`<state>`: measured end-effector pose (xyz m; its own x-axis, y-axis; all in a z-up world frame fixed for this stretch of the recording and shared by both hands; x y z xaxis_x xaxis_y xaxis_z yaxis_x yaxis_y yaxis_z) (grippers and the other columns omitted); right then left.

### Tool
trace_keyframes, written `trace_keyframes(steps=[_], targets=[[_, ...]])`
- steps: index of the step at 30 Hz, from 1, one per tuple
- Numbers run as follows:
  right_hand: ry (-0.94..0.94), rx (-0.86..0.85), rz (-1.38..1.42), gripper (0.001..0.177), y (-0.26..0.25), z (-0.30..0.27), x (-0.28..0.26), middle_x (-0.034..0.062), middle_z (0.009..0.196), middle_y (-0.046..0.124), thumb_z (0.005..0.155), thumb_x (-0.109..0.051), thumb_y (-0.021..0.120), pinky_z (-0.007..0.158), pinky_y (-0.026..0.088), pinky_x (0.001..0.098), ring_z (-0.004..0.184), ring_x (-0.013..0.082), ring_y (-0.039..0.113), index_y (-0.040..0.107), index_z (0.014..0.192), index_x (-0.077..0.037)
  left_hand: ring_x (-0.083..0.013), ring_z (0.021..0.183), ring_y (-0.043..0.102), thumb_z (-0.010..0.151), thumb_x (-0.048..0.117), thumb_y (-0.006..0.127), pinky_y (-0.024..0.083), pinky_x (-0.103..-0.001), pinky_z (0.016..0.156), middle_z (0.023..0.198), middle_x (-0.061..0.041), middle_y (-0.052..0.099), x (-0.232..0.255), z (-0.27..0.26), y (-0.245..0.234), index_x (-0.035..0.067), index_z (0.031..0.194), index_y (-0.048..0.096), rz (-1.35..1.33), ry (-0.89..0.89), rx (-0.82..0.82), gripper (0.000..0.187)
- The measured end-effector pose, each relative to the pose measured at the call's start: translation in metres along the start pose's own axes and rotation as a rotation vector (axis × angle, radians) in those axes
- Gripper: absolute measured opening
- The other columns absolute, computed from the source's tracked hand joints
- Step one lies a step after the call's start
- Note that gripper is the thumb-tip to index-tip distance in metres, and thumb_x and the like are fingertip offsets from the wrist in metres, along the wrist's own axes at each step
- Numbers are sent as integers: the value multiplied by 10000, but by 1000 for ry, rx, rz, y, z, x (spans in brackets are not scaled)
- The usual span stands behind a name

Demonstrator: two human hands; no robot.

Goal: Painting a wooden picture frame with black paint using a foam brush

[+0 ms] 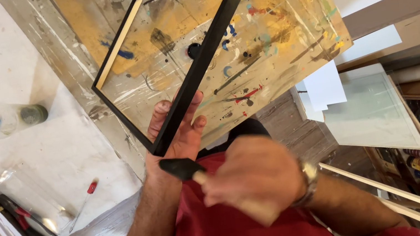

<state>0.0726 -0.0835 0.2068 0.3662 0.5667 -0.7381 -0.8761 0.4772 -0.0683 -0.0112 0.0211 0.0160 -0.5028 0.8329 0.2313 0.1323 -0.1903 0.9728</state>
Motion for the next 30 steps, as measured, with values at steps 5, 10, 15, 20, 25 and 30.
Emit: trace_keyframes(steps=[5, 10, 15, 20, 25, 30], targets=[[263, 394, -174, 78, -83, -27, 70, 109, 739, 620, 963, 15, 588, 548, 469, 288, 589, 160, 582, 597, 891, -15, -417, 1459, 463, 906, 46, 737, 479, -422, 957, 1413, -173, 626, 12, 2, 24, 146, 1219, 616, 4, -12, 26, 350], [399, 290, -398, 59, -95, -52, 154, 160, 963, 689, 1021, 88, 628, 598, 504, 305, 659, 169, 611, 629, 1056, 40, -391, 1465, 461, 929, 84, 723, 451, -420, 974, 1393, -123, 653, 16, 1, 23, 175, 1195, 623, 46, -24, 13, 299], [355, -109, -790, 195, -64, -72, 195, 99, 897, 664, 924, 8, 725, 702, 573, 381, 778, 256, 666, 766, 1090, -84, -417, 1475, 441, 983, 123, 668, 437, -435, 958, 1401, -145, 650, 20, 3, 28, 128, 1221, 648, 68, -6, -22, 239], [294, -190, -941, 105, -55, -91, 217, 20, 903, 592, 998, -164, 666, 718, 581, 359, 807, 229, 649, 722, 1088, -168, -429, 1480, 431, 989, 146, 665, 428, -445, 969, 1399, -139, 652, 20, 3, 31, 122, 1248, 644, 44, 12, -52, 261], [426, 49, -593, 200, -67, -52, 161, 108, 938, 670, 953, 24, 678, 781, 567, 313, 814, 216, 649, 737, 1124, -61, -435, 1478, 429, 980, 154, 681, 437, -437, 974, 1418, -149, 642, 19, 3, 29, 113, 1275, 652, 52, 10, -54, 298], [7, 354, -567, 141, -102, -61, 95, 136, 721, 644, 945, -30, 722, 544, 457, 311, 563, 194, 541, 665, 1004, 85, -449, 1476, 419, 942, 146, 719, 444, -459, 988, 1387, -138, 660, 20, 7, 33, 113, 1290, 639, 2, 19, -72, 358]])
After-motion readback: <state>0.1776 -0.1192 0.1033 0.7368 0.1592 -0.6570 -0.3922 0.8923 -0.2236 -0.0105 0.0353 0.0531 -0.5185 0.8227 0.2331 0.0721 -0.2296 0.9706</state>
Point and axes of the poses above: each hand's wrist, its own z-axis towards the middle knuckle, its own y-axis out of the palm, x = y × z, the point moved 4 cm from there along z, towards the middle knuckle
